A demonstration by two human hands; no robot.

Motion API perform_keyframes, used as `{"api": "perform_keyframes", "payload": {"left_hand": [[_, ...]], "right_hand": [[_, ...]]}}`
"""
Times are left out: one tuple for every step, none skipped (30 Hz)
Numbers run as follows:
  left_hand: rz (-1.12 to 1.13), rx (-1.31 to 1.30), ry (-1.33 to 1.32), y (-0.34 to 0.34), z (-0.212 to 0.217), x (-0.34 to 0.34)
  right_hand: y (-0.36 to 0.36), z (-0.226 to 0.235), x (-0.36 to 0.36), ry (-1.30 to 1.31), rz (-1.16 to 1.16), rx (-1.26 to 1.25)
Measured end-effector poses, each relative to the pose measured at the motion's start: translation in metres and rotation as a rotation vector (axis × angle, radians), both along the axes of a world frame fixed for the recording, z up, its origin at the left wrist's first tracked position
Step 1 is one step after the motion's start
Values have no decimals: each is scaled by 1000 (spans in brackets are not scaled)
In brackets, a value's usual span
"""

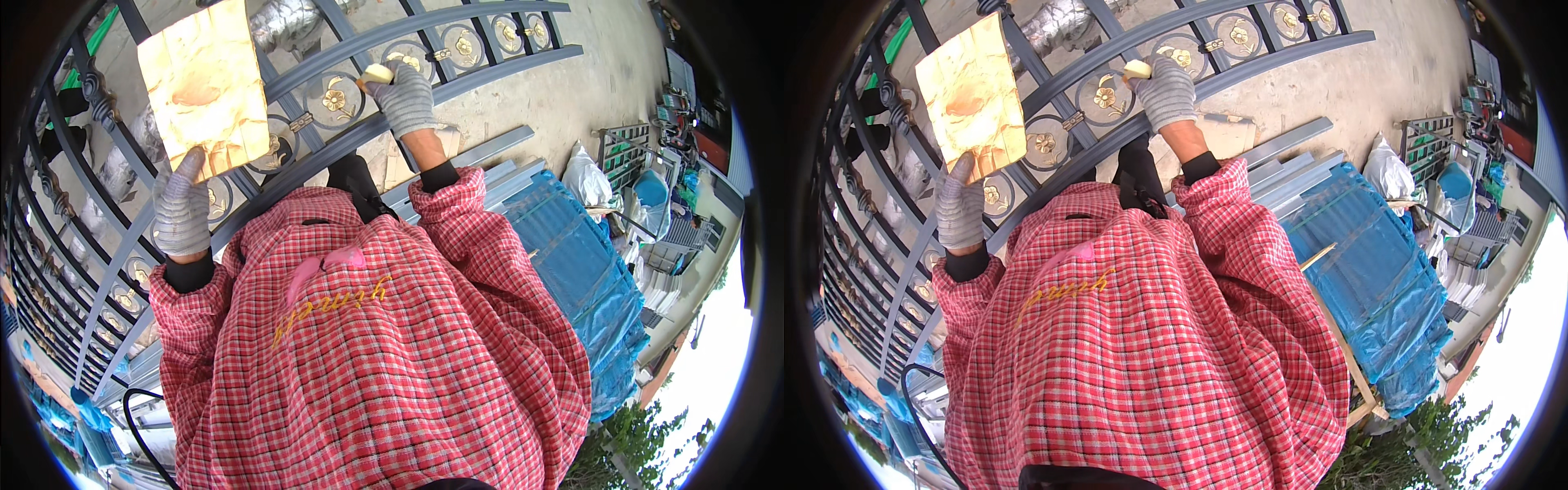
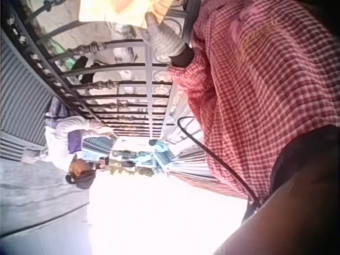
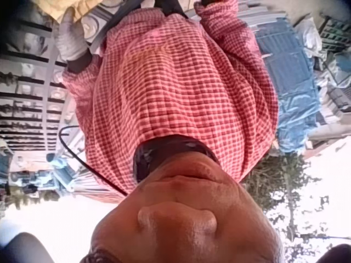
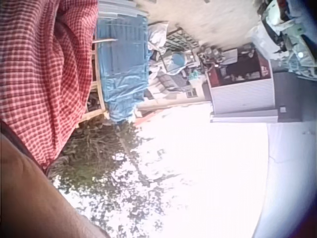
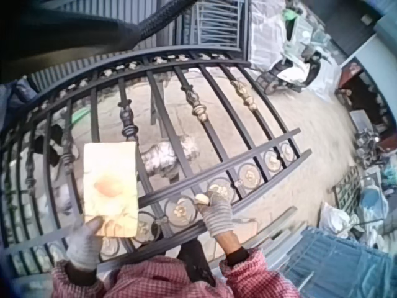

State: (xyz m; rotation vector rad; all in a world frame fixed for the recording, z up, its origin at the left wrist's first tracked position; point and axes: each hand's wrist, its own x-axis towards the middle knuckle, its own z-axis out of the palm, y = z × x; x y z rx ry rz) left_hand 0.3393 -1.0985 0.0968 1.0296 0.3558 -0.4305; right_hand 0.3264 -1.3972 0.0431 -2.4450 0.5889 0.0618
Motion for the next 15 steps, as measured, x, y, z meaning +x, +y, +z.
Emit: {"api": "perform_keyframes", "payload": {"left_hand": [[11, 11, 3, 1, -1, -1], [11, 12, 9, 1, -1, -1], [12, 13, 15, 1, -1, 0], [-6, -13, 11, 1, 0, 1], [-2, -20, 4, 1, 1, 0], [2, -27, -4, 1, 1, -1], [12, -28, -16, 2, 1, -1], [20, -22, -19, 4, 0, 0], [27, -16, -22, 6, -1, 0], [35, -17, -22, 7, -2, 0], [26, -21, -14, 10, -5, -1], [17, -24, -6, 13, -9, -1], [-4, -40, -1, 12, -11, 0], [-11, -44, -15, 7, -10, 2], [-19, -49, -29, 2, -6, 2]], "right_hand": [[13, -4, 3, 66, 58, 32], [25, -7, 5, 70, 115, -33], [38, -11, 7, 74, 171, -97], [44, -19, 7, 70, 250, -179], [43, -20, 5, 83, 261, -223], [44, -20, 3, 96, 271, -267], [44, -21, 4, 102, 289, -305], [38, -22, 3, 150, 273, -332], [32, -23, 3, 197, 257, -359], [32, -17, 5, 216, 234, -316], [33, -11, 5, 234, 210, -272], [40, -12, 3, 151, 266, -243], [48, -15, 0, 69, 310, -225], [50, -24, -1, 22, 321, -266], [50, -26, -4, 112, 331, -300]]}}
